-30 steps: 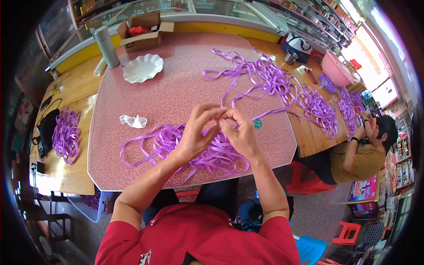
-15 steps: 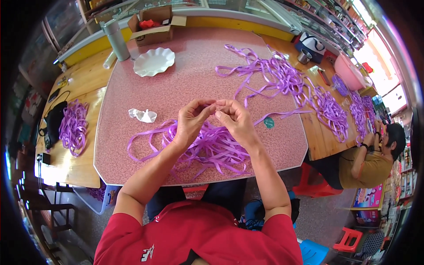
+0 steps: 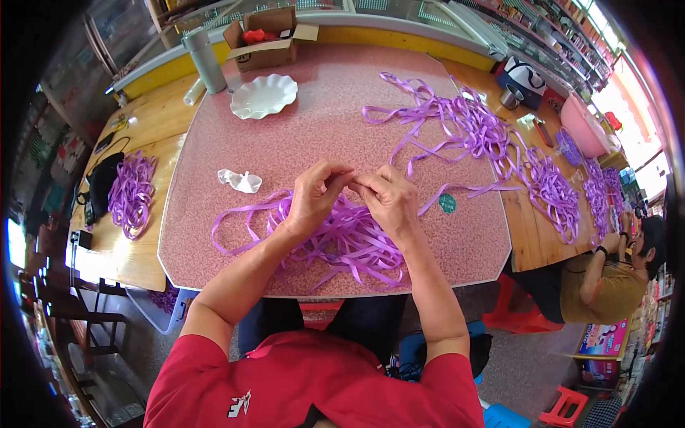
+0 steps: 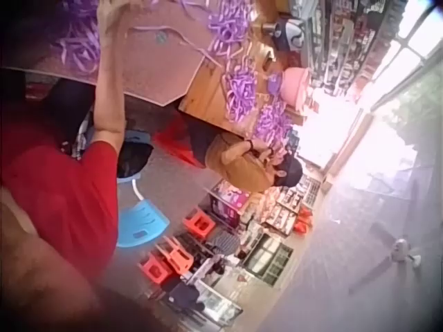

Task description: The recorder is knotting or braiding together long purple plastic strips at a workbench.

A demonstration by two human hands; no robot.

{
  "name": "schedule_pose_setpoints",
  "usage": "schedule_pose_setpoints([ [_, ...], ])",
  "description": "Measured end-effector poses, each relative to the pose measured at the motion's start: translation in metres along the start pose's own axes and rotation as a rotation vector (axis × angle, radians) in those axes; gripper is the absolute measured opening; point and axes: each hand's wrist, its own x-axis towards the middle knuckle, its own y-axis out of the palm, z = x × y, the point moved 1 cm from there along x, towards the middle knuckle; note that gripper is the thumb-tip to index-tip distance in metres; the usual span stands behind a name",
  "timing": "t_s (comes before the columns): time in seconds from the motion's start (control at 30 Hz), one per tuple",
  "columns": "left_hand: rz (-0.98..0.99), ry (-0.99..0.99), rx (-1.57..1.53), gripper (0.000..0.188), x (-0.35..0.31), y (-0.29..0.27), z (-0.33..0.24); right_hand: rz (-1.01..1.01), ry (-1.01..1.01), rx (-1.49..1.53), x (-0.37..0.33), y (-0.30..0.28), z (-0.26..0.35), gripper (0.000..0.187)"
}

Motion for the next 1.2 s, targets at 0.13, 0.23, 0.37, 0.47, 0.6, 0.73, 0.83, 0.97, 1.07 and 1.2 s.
schedule_pose_setpoints([
  [0.13, 0.033, 0.098, 0.091, 0.015, 0.000, 0.000, -0.004, -0.049, -0.093, -0.117, -0.001, 0.000, 0.002, 0.012],
  [0.23, 0.068, 0.122, 0.088, 0.018, 0.003, -0.003, -0.006, -0.113, -0.082, -0.099, 0.002, -0.003, 0.003, 0.010],
  [0.37, 0.105, 0.095, 0.103, 0.019, 0.004, -0.006, -0.010, -0.182, -0.034, -0.007, 0.004, -0.010, -0.003, 0.009],
  [0.47, 0.087, 0.098, 0.127, 0.020, 0.004, -0.003, -0.014, -0.158, -0.055, -0.034, 0.004, -0.011, -0.005, 0.011],
  [0.6, 0.058, 0.096, 0.026, 0.017, 0.003, -0.004, -0.013, -0.144, -0.108, -0.015, 0.005, -0.009, -0.001, 0.012],
  [0.73, 0.071, 0.048, 0.103, 0.012, 0.004, -0.007, -0.010, -0.111, -0.061, -0.003, 0.005, -0.009, 0.003, 0.011],
  [0.83, 0.054, 0.040, 0.082, 0.009, 0.005, -0.008, -0.011, -0.108, -0.062, -0.006, 0.004, -0.008, 0.003, 0.011],
  [0.97, 0.053, 0.086, 0.067, 0.009, 0.003, -0.009, -0.017, -0.105, -0.084, -0.001, 0.005, -0.002, 0.003, 0.013],
  [1.07, 0.077, 0.053, 0.001, 0.009, 0.003, -0.011, -0.021, -0.083, -0.117, -0.033, 0.003, -0.001, 0.001, 0.015],
  [1.2, 0.215, -0.117, 0.135, 0.015, 0.013, -0.027, -0.021, -0.079, -0.059, -0.015, 0.002, 0.000, 0.006, 0.014],
])
